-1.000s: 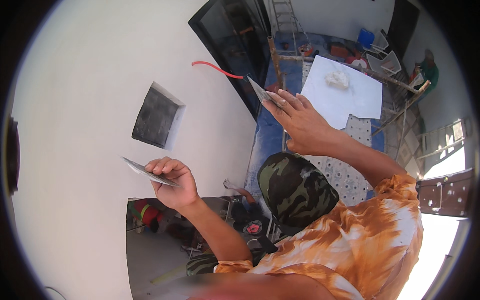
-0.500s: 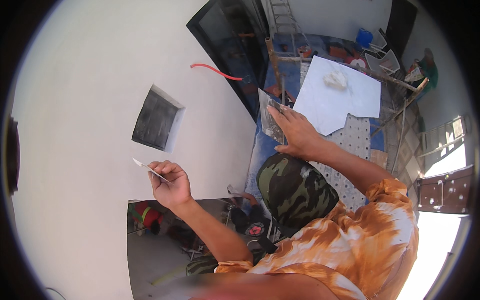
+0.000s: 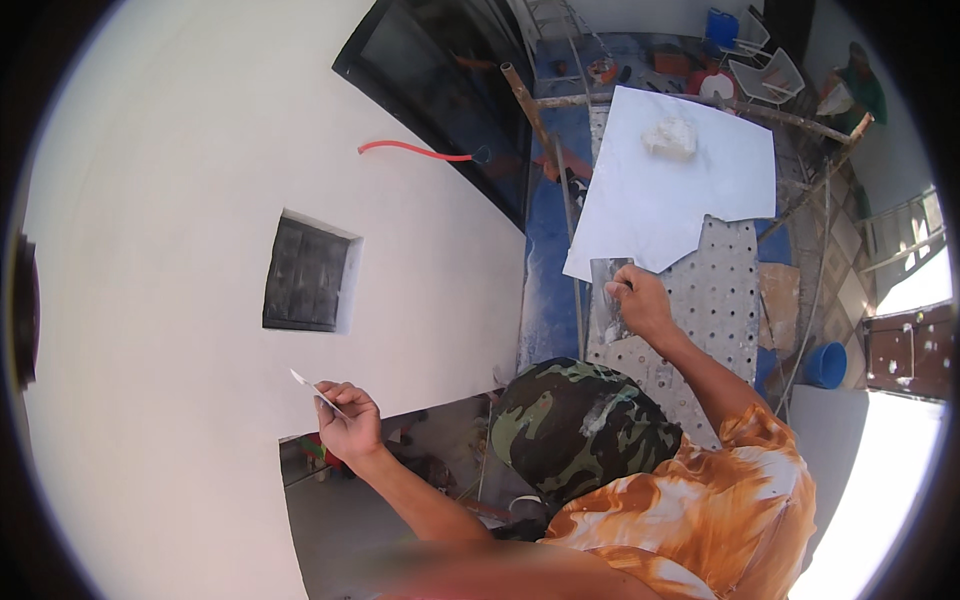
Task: The person applies white plaster to a wall using two metal trowels. They repeatedly scoop plaster from a board and spread it onto the wall surface, smoothing it with the trowels. The person occasionally adjusts their position and reloads the trowels from the board.
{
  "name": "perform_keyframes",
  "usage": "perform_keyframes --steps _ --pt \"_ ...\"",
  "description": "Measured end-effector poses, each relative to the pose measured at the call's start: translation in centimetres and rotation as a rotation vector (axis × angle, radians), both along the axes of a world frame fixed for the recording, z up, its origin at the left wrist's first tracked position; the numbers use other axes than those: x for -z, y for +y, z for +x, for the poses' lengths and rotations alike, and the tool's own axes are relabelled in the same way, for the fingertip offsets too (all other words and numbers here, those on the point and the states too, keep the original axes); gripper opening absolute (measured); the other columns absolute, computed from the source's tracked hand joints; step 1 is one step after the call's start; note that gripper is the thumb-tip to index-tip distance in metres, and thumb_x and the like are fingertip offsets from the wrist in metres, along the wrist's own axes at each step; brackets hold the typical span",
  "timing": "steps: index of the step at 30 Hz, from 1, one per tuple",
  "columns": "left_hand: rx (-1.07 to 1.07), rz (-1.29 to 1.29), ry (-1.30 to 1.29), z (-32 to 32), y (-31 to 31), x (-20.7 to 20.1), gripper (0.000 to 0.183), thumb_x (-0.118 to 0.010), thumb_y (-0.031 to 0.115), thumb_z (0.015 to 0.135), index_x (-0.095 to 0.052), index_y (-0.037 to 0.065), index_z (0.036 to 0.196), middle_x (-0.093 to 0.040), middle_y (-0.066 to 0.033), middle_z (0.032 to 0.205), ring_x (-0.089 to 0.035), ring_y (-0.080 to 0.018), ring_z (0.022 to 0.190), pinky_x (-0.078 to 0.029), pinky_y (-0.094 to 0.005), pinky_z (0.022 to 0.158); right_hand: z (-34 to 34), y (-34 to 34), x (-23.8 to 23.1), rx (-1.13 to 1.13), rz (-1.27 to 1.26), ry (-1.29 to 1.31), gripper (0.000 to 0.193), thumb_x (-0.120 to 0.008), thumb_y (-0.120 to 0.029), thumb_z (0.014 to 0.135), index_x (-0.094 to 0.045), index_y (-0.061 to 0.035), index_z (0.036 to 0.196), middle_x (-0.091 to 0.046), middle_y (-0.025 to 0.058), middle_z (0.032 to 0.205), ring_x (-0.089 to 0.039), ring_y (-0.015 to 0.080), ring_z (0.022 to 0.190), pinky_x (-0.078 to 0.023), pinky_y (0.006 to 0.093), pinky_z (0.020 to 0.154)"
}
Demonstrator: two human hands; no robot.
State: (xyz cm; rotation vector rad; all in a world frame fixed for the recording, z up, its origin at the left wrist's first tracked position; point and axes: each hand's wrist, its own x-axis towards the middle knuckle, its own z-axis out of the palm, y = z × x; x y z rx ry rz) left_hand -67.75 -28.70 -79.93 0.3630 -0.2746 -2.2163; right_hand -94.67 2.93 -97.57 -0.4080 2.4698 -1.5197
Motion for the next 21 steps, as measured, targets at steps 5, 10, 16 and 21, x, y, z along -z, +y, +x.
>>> perform_keyframes --steps 5,10,16,21 --pt "0.126 0.025 -0.083 0.1 -2.5 -0.8 0.025 -0.044 0.022 0.103 -0.057 0.001 0.107 -0.064 -0.0079 0.095 -0.060 -0.0189 0.078 -0.051 -0.0320 0.067 -4.7 3.8 4.2 0.143 -0.066 0.041 0.030 -0.063 -0.022 0.096 -0.054 0.0003 0.078 -0.048 0.0064 0.064 -0.043 0.0126 0.063 -0.040 0.0325 0.058" --pt "0.079 -0.108 -0.351 2.0 -9.0 -4.8 0.028 -0.042 0.022 0.104 -0.058 0.001 0.112 -0.066 -0.0093 0.099 -0.059 -0.0195 0.078 -0.053 -0.0323 0.065 -8.2 3.8 4.1 0.178 -0.024 0.089 0.030 -0.065 -0.018 0.093 -0.048 0.0001 0.076 -0.046 0.0047 0.065 -0.043 0.0126 0.065 -0.041 0.0317 0.060" --pt "-0.106 -0.307 -0.877 7.9 -11.7 -8.4 0.035 -0.035 0.020 0.103 -0.051 0.008 0.132 -0.066 -0.0095 0.110 -0.067 -0.0221 0.083 -0.060 -0.0328 0.066 -13.2 5.0 2.6 0.181 0.018 0.206 0.041 -0.067 -0.004 0.082 -0.056 -0.0044 0.122 -0.063 0.0097 0.102 -0.060 0.0169 0.085 -0.049 0.0312 0.081" --pt "-0.187 -0.222 -0.970 16.5 -9.1 -7.7 0.028 -0.040 0.024 0.103 -0.057 0.010 0.120 -0.067 -0.0064 0.100 -0.067 -0.0182 0.080 -0.058 -0.0303 0.058 -19.5 10.4 1.3 0.381 -0.301 0.041 0.067 -0.065 -0.001 0.083 -0.041 -0.0080 0.145 -0.060 0.0142 0.126 -0.061 0.0225 0.103 -0.049 0.0359 0.092"
